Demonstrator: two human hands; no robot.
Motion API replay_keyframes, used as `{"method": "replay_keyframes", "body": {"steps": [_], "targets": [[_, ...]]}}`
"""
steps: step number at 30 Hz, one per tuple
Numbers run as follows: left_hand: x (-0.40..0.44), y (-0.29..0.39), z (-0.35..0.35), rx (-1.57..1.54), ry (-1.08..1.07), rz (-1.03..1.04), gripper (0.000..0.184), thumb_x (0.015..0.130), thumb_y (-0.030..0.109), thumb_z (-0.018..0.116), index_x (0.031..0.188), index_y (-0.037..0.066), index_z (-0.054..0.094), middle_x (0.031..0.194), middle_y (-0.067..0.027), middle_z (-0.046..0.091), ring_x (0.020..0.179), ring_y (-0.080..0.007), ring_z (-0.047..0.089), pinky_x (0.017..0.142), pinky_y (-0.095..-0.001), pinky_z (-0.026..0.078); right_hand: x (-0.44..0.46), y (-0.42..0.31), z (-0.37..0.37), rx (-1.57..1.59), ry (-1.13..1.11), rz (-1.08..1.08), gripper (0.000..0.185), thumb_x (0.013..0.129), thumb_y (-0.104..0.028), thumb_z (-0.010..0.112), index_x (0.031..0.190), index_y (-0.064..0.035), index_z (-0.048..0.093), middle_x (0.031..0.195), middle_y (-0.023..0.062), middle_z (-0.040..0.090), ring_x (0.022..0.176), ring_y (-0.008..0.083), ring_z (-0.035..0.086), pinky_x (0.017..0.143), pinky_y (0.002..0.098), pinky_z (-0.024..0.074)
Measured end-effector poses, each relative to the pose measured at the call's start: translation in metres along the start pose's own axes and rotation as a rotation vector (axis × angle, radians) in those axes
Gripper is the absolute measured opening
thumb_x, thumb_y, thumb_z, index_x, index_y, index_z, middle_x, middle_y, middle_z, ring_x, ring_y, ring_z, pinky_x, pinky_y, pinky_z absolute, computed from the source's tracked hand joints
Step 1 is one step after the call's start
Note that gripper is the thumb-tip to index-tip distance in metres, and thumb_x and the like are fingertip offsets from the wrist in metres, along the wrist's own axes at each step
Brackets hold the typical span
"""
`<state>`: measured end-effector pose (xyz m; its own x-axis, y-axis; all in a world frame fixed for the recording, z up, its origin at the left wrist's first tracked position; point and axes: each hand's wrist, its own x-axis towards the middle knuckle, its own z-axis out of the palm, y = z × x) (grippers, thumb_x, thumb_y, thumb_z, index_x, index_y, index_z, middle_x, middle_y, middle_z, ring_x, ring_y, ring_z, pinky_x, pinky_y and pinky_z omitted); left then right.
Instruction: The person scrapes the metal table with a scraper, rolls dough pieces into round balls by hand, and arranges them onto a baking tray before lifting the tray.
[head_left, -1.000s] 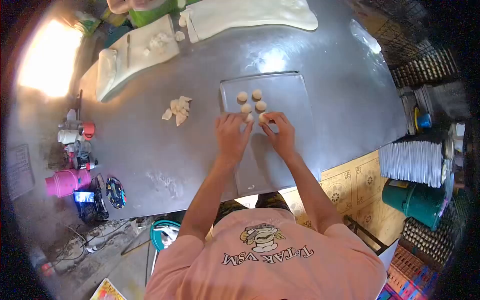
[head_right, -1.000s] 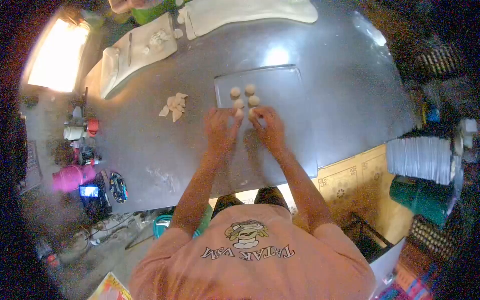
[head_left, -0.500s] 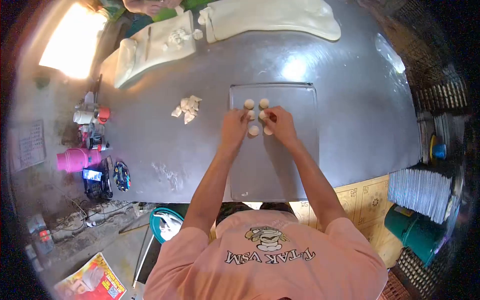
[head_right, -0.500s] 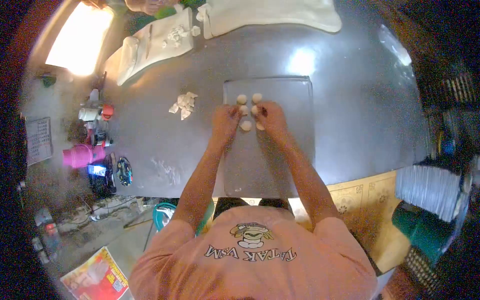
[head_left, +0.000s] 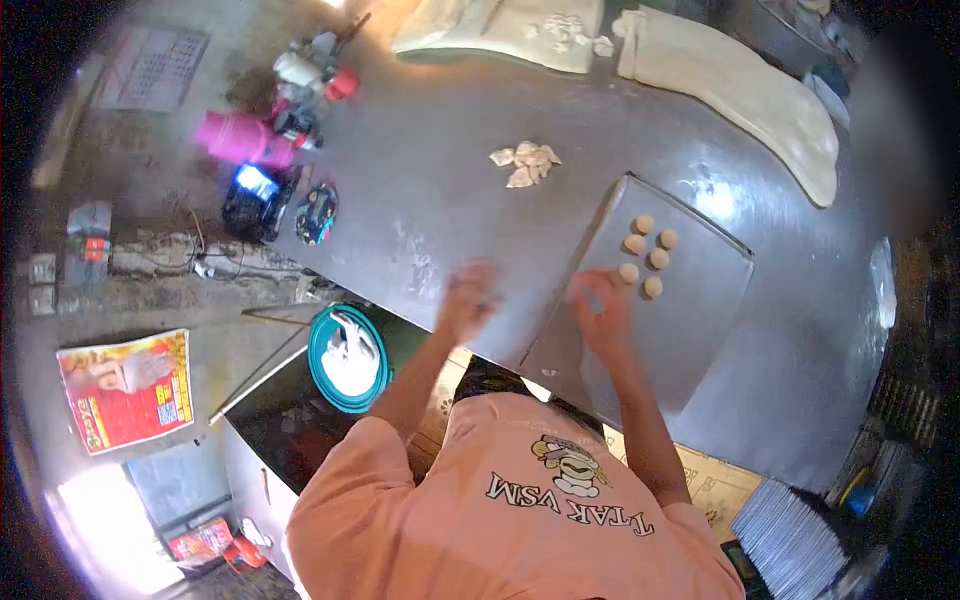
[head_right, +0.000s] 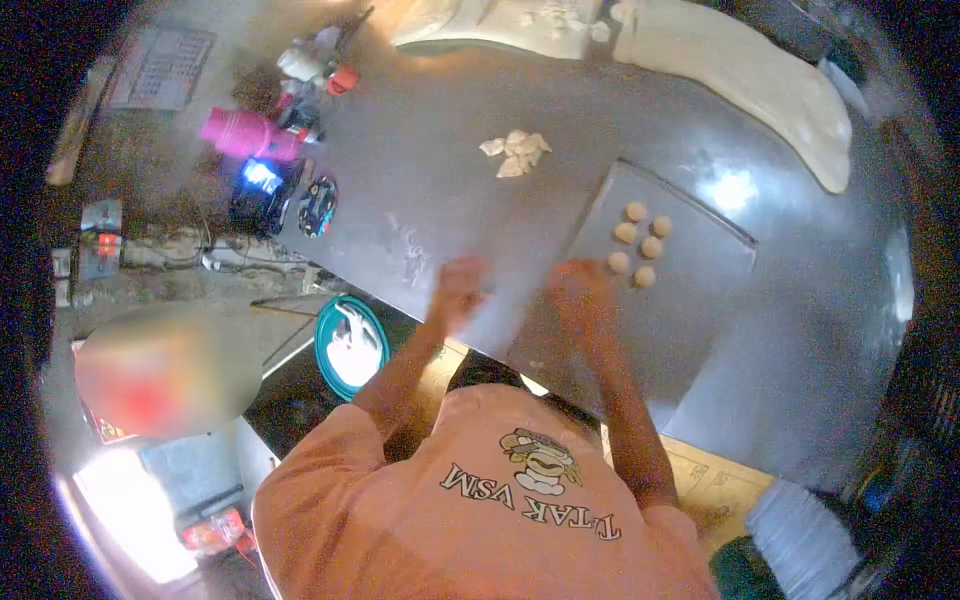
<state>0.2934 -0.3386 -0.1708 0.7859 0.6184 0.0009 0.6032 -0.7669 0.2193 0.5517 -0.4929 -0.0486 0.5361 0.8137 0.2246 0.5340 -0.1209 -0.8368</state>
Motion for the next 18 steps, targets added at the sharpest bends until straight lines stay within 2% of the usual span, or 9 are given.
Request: {"method": "replay_keyframes", "body": {"steps": [1,3,5,6,8,11,15,17,18], "targets": [[-0.021,-0.042,0.015,0.110,-0.196,-0.201,0.063,0.094,0.030,0.043,0.149,0.013,0.015,0.154,-0.0121,0.014,0.141,-0.0349,0.014,0.112,-0.0525,0.011,-0.007,-0.010,0.011,-0.008,-0.128,-0.031,0.017,0.084,-0.019,0.065,0.094,-0.0045,0.064,0.096,0.0103,0.061,0.090,0.0260,0.058,0.079,0.0361,0.0474],[-0.025,-0.044,-0.055,0.198,-0.185,-0.382,0.061,0.097,0.036,0.036,0.150,0.018,0.011,0.156,-0.0092,0.008,0.143,-0.0286,0.011,0.112,-0.0538,0.008,-0.011,-0.014,0.032,-0.007,-0.288,-0.086,0.018,0.084,-0.020,0.064,0.094,-0.0050,0.064,0.097,0.0108,0.061,0.093,0.0277,0.058,0.082,0.0384,0.0469],[-0.023,-0.057,-0.065,0.239,-0.127,-0.440,0.055,0.096,0.036,0.038,0.145,0.013,0.027,0.149,-0.0161,0.026,0.137,-0.0333,0.026,0.110,-0.0509,0.020,-0.011,-0.007,0.065,-0.195,-0.597,-0.353,0.019,0.083,-0.024,0.063,0.089,-0.0060,0.066,0.100,0.0124,0.061,0.098,0.0302,0.057,0.087,0.0432,0.0446],[-0.021,-0.067,-0.068,0.245,-0.116,-0.466,0.055,0.096,0.036,0.038,0.145,0.013,0.027,0.149,-0.0161,0.026,0.137,-0.0333,0.026,0.110,-0.0509,0.020,-0.012,-0.005,0.077,-0.186,-0.609,-0.378,0.019,0.083,-0.024,0.063,0.089,-0.0060,0.066,0.100,0.0124,0.061,0.098,0.0302,0.057,0.087,0.0432,0.0446],[-0.015,-0.089,-0.072,-0.208,0.192,-0.706,0.051,0.092,0.040,0.045,0.134,0.010,0.043,0.141,-0.0190,0.037,0.128,-0.0355,0.038,0.103,-0.0522,0.032,-0.009,0.004,0.087,-0.684,-1.003,-0.410,0.024,0.081,-0.030,0.062,0.083,-0.0069,0.069,0.095,0.0127,0.064,0.094,0.0301,0.060,0.089,0.0448,0.0424],[-0.015,-0.116,-0.078,-0.136,0.299,-0.638,0.044,0.087,0.035,0.057,0.120,0.005,0.053,0.124,-0.0199,0.050,0.114,-0.0380,0.049,0.095,-0.0486,0.040,-0.009,0.013,0.080,-0.761,-0.986,-0.366,0.029,0.080,-0.036,0.060,0.076,-0.0087,0.070,0.083,0.0120,0.066,0.084,0.0301,0.063,0.087,0.0461,0.0436],[0.001,-0.194,-0.095,-0.165,0.473,-0.544,0.036,0.081,0.023,0.064,0.110,0.002,0.056,0.110,-0.0200,0.057,0.105,-0.0389,0.053,0.090,-0.0448,0.044,-0.011,0.011,0.076,-0.829,-0.988,-0.259,0.030,0.080,-0.036,0.060,0.074,-0.0088,0.070,0.073,0.0113,0.066,0.075,0.0320,0.064,0.083,0.0445,0.0460],[0.025,-0.247,-0.119,-0.125,0.495,-0.526,0.033,0.079,0.019,0.062,0.106,0.001,0.056,0.108,-0.0216,0.057,0.103,-0.0385,0.054,0.088,-0.0447,0.045,-0.004,-0.005,0.077,-0.879,-1.080,0.050,0.032,0.080,-0.037,0.060,0.069,-0.0081,0.070,0.068,0.0111,0.064,0.074,0.0335,0.063,0.080,0.0421,0.0478],[0.039,-0.281,-0.129,-0.123,0.460,-0.514,0.032,0.079,0.019,0.061,0.104,0.000,0.056,0.109,-0.0225,0.057,0.104,-0.0379,0.054,0.087,-0.0454,0.045,0.001,-0.013,0.080,-0.890,-1.074,0.074,0.032,0.080,-0.037,0.060,0.069,-0.0081,0.070,0.068,0.0111,0.064,0.074,0.0335,0.063,0.080,0.0421,0.0478]]}}
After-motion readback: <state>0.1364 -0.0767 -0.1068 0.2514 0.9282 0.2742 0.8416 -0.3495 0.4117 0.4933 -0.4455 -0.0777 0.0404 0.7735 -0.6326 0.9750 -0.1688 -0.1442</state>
